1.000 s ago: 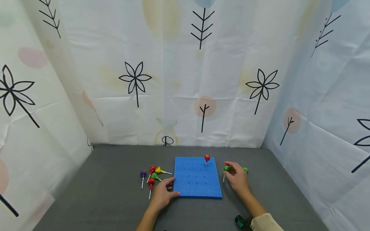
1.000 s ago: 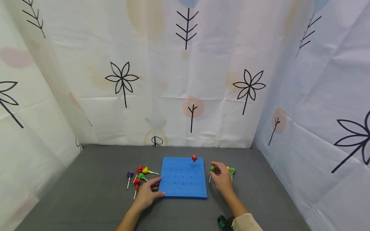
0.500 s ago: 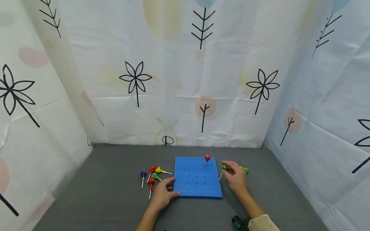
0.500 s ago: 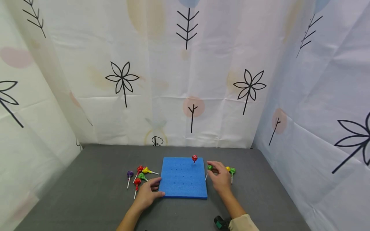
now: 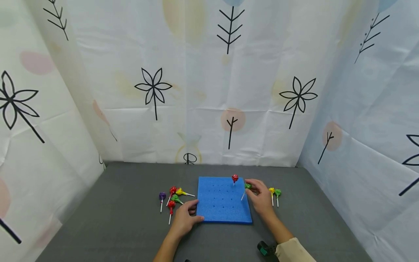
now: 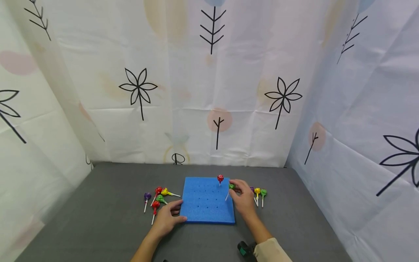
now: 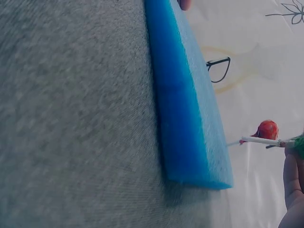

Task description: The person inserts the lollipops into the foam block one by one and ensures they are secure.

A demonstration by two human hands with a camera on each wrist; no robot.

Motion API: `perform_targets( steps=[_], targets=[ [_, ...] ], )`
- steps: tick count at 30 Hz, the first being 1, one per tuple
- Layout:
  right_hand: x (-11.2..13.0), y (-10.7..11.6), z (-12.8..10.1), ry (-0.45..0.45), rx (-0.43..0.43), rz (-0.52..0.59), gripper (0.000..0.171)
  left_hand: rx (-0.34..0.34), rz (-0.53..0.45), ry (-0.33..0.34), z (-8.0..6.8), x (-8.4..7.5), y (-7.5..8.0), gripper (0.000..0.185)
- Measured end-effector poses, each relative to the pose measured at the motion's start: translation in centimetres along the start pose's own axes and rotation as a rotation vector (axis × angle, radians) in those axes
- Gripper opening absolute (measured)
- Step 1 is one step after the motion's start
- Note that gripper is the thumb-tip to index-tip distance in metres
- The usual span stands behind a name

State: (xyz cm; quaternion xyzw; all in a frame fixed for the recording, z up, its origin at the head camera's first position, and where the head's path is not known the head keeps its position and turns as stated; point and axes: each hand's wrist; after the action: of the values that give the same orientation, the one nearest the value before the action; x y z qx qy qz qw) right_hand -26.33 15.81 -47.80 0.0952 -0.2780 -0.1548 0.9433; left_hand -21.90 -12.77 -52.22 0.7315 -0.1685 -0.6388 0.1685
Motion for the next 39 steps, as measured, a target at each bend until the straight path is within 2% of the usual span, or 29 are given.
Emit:
perform_targets(
  steps=[3, 9, 17, 25, 34, 39],
  targets=[
    [1.6, -0.2, 1.0, -0.006, 0.015, -0.003, 0.027, -0.002, 0.002, -0.01, 0.0, 0.0, 0.0, 0.064],
    [1.8, -0.9, 1.7, -0.022, 0.047, -0.001, 0.025, -0.007, 0.005, -0.019, -0.1, 0.0, 0.0, 0.063],
    [-1.6, -2.9, 1.7, -0.009, 0.039, 0.005, 0.026, -0.009, 0.015, 0.006, -0.1, -0.1, 0.0, 0.064],
    [-2.3, -4.2, 2.6, 0.101, 0.054, -0.038, 0.026, -0.005, 0.008, 0.013, -0.1, -0.2, 0.0, 0.064],
    [-2.0, -4.8, 3.5, 0.044, 0.099, -0.12, 0.025, -0.006, 0.005, 0.003, 0.0, 0.0, 0.0, 0.064],
    [-2.3, -5.1, 3.8, 0.041, 0.129, -0.168, 0.025, -0.007, 0.0, -0.003, -0.1, 0.0, 0.0, 0.064]
  ],
)
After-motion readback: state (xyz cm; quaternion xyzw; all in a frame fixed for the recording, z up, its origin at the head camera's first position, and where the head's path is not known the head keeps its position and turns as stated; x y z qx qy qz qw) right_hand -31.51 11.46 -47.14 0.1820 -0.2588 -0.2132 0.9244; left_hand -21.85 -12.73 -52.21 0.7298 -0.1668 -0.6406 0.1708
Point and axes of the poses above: each hand's wrist, its own z-axis towards the middle knuckle, its own y-axis out of the back of the hand, x = y × z, and after that the axes turned 14 degrees about y, right-handed
